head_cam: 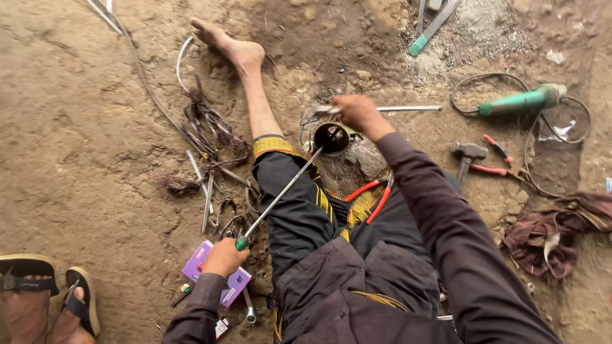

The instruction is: The person sits on the ground and uses a hammer and metal rod to tap inside a cylindrical motor stator. They then use pliers to pull out internal components and a screwdriver to adjust parts. The person works on the motor stator throughout the clip.

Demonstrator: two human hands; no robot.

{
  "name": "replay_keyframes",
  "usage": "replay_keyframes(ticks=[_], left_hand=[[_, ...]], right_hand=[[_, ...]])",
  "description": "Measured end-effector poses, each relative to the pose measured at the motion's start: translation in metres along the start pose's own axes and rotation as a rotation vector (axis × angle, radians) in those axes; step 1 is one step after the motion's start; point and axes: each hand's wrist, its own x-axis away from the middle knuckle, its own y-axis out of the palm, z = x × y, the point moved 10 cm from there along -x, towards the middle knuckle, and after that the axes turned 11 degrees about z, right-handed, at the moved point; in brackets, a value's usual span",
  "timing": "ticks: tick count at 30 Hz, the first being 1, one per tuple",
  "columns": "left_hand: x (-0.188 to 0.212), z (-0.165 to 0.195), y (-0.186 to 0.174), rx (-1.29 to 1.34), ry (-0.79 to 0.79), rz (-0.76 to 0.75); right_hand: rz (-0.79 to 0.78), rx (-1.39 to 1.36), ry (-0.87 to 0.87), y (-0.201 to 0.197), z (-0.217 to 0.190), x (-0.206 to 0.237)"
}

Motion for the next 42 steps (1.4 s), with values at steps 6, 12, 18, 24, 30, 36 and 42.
replay_keyframes(ticks=[6, 12, 18, 24, 30, 36, 42], left_hand=[[0.025, 0.012, 0.059, 0.367, 0.063, -0.160], [0.073, 0.062, 0.085, 0.775, 0.027, -0.412], [0.081, 0.071, 0.077, 0.627, 0.073, -0.049], [0.093, 0.077, 0.067, 0.550, 0.037, 0.007], [0.096, 0.077, 0.065, 0.557, -0.005, -0.069], [0.090, 0.088, 0.042, 0.571, 0.220, 0.221], [0.091, 0.075, 0.068, 0.554, -0.038, -0.118]], right_hand=[[0.469, -0.884, 0.088, -0.129, 0.050, 0.088], [0.853, -1.475, 0.234, -0.253, 0.043, 0.210], [0.931, -1.609, 0.049, -0.280, -0.013, 0.229], [1.012, -1.509, -0.180, -0.306, -0.042, 0.275], [0.909, -1.621, -0.200, -0.164, -0.043, 0.183], [0.878, -1.355, -0.105, -0.091, -0.016, 0.152], [0.861, -1.395, -0.180, -0.207, -0.035, 0.186]])
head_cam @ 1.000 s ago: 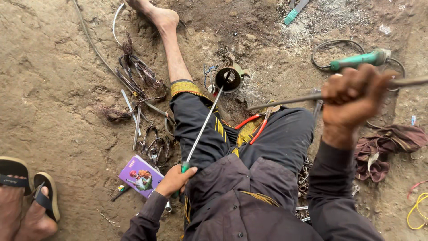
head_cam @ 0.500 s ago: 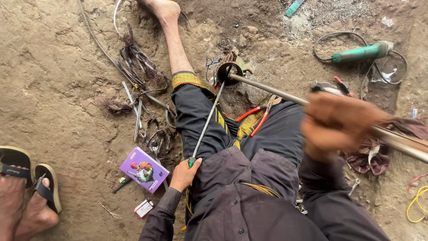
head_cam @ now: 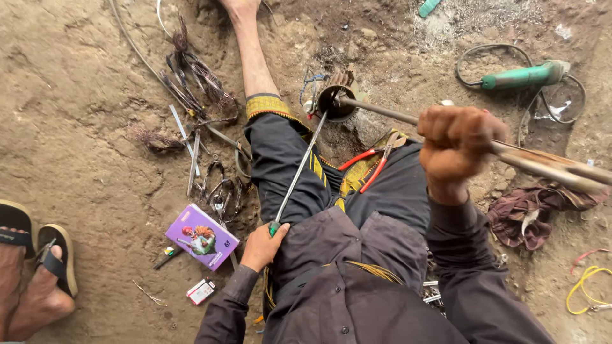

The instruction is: The person sits on the ground and uses a hammer and metal rod to tap inside a cylindrical motor stator. They then use pliers to pull out internal components and a screwdriver to adjust parts. The person works on the motor stator throughout the clip.

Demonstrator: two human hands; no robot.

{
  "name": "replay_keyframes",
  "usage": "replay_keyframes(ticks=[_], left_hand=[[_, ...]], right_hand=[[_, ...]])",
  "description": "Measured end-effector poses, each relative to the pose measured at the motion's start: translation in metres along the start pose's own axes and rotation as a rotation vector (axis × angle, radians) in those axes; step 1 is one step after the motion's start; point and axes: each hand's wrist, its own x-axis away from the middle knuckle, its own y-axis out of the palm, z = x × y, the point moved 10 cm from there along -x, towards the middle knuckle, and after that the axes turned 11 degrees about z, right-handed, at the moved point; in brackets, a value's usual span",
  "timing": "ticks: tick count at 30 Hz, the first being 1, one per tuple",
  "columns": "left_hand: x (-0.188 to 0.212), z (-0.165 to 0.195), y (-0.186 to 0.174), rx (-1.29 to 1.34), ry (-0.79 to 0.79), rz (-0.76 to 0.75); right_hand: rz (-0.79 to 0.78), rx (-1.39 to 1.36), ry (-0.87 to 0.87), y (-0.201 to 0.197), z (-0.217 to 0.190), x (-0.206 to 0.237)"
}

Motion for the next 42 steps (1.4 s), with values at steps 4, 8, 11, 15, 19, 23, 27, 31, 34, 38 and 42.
replay_keyframes(ticks=[4, 8, 11, 15, 19, 23, 27, 31, 34, 38, 42], left_hand=[[-0.001, 0.006, -0.002, -0.014, 0.045, 0.010], [-0.001, 0.023, -0.009, -0.002, 0.236, 0.112], [-0.001, 0.011, -0.007, 0.001, 0.094, 0.082], [0.002, 0.009, -0.004, 0.012, 0.027, -0.006], [-0.001, 0.011, -0.004, -0.018, 0.079, 0.012], [-0.005, 0.002, 0.002, 0.020, 0.074, 0.022], [-0.008, 0.016, -0.006, 0.005, 0.216, 0.118], [-0.005, 0.007, 0.000, 0.022, 0.070, 0.010], [-0.003, 0.009, 0.001, 0.005, 0.062, -0.013], [-0.007, 0.012, -0.003, -0.033, 0.121, 0.034], [-0.007, 0.016, -0.008, -0.004, 0.182, 0.100]], right_hand=[[-0.012, -0.045, 0.065, 0.034, 0.024, -0.001], [0.019, 0.066, 0.006, 0.048, 0.072, -0.002], [-0.061, -0.119, 0.011, 0.037, 0.031, -0.009], [-0.123, 0.027, -0.149, 0.023, -0.053, -0.018], [-0.073, 0.018, -0.013, 0.035, -0.010, -0.013], [0.067, 0.100, 0.036, 0.047, 0.073, 0.001], [-0.005, -0.028, 0.036, 0.031, 0.044, -0.011], [-0.103, 0.019, -0.110, 0.018, -0.030, -0.021], [-0.036, 0.043, -0.026, 0.020, -0.009, -0.016], [0.078, 0.093, 0.034, 0.038, 0.081, 0.001], [0.049, 0.117, 0.055, 0.027, 0.082, -0.005]])
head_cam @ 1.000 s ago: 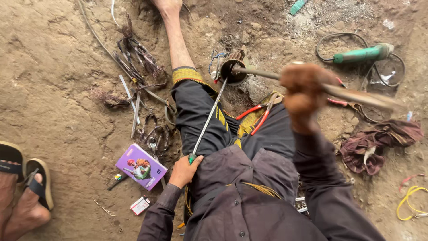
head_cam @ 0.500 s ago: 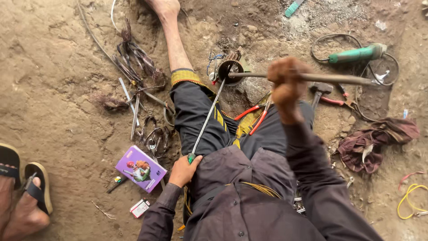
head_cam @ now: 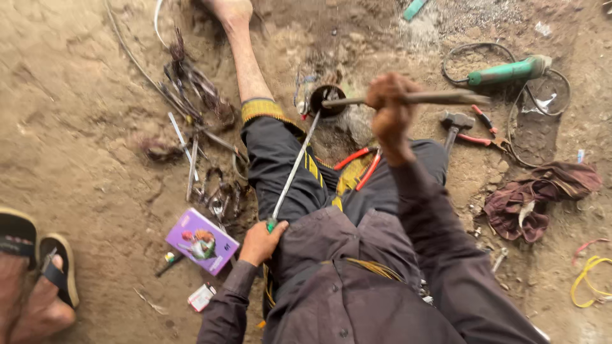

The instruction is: The person sits on the ground and uses a hammer and metal rod to tap inside a cylindrical motor stator. They then use pliers to pull out internal components and a screwdriver to adjust parts. The person works on the motor stator throughout the clip.

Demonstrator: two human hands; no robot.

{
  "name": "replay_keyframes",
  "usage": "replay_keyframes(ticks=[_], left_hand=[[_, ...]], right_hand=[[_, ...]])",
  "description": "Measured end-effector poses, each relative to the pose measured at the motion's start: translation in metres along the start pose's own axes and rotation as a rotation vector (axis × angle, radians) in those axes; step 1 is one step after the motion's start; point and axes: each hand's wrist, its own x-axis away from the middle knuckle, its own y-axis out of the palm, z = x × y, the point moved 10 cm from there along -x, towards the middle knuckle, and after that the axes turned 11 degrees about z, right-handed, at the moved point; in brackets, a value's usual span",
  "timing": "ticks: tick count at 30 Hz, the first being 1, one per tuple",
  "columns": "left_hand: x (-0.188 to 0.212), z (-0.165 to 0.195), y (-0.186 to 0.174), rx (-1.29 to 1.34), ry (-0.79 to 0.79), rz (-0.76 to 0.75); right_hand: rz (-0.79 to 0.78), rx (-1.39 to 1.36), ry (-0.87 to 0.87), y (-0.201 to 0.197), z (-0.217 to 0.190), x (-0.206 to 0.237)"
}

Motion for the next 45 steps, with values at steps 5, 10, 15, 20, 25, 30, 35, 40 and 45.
replay_keyframes(ticks=[5, 10, 15, 20, 25, 30, 35, 40, 45], left_hand=[[0.002, -0.010, 0.010, -0.034, -0.090, -0.110], [-0.003, -0.008, 0.006, -0.066, -0.040, -0.061], [0.001, -0.014, 0.002, -0.138, -0.059, -0.049], [0.000, -0.011, -0.013, -0.282, -0.049, -0.026], [-0.003, -0.008, -0.025, -0.326, -0.056, -0.018], [-0.002, -0.011, -0.029, -0.380, -0.063, -0.019], [-0.005, -0.012, -0.028, -0.341, -0.054, -0.011], [-0.002, -0.006, -0.029, -0.361, -0.055, -0.024], [-0.007, 0.009, -0.047, -0.413, -0.040, 0.004]], right_hand=[[-0.130, -0.062, -0.143, -0.020, -0.092, -0.017], [-0.067, 0.003, -0.114, -0.005, -0.047, -0.010], [0.062, 0.062, 0.004, -0.006, 0.006, -0.001], [-0.024, -0.040, 0.010, -0.035, -0.065, -0.003], [-0.007, 0.084, -0.098, -0.026, -0.030, 0.021], [-0.028, 0.132, -0.073, -0.015, 0.035, 0.029], [-0.038, -0.108, -0.039, -0.052, -0.036, 0.017], [0.055, 0.005, -0.093, -0.062, -0.022, 0.024], [0.178, 0.035, -0.051, -0.062, 0.051, 0.020]])
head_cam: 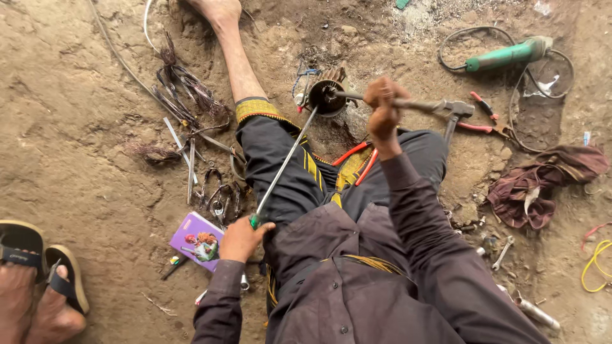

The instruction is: The person sits on the ground and uses a hammer and metal rod to tap inside a cylindrical motor stator. They then use pliers to pull out internal components and a screwdriver to adjust parts. The person works on the motor stator throughout the clip.

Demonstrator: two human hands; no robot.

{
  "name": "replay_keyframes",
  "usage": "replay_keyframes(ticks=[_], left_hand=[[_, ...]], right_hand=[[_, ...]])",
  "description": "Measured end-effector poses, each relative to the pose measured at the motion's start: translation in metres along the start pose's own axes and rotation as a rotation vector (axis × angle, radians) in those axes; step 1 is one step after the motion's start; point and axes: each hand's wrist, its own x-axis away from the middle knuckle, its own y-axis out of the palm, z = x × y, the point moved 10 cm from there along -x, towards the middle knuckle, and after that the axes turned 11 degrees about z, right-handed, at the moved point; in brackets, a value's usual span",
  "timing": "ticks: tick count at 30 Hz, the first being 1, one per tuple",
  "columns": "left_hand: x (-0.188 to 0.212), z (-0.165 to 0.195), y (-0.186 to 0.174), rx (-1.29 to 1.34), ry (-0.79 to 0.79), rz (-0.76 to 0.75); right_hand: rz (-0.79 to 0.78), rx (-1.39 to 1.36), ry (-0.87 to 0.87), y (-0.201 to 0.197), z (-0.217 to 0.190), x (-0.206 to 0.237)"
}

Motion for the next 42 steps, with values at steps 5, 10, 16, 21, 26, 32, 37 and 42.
replay_keyframes(ticks=[5, 10, 16, 21, 26, 32, 37, 42], left_hand=[[-0.016, -0.008, -0.013, -0.090, 0.008, -0.017], [-0.023, -0.018, -0.015, -0.143, -0.021, -0.020], [-0.033, -0.035, -0.034, -0.258, -0.005, 0.115], [-0.064, -0.055, -0.045, -0.371, 0.036, 0.173], [-0.083, -0.059, -0.062, -0.448, 0.148, 0.258], [-0.082, -0.051, -0.072, -0.477, 0.225, 0.361], [-0.084, -0.055, -0.061, -0.412, 0.192, 0.330], [-0.081, -0.058, -0.063, -0.425, 0.197, 0.311]], right_hand=[[-0.051, -0.064, 0.053, -0.026, -0.072, -0.012], [-0.088, -0.130, -0.093, -0.009, -0.096, 0.005], [-0.133, -0.090, -0.020, 0.028, -0.050, 0.014], [-0.164, -0.118, 0.005, 0.005, -0.106, 0.003], [-0.143, -0.235, -0.129, 0.029, -0.072, 0.013], [-0.075, -0.165, 0.107, 0.015, -0.053, 0.006], [-0.092, -0.128, 0.019, -0.010, -0.096, -0.009], [0.037, -0.167, 0.149, 0.010, -0.015, 0.001]])
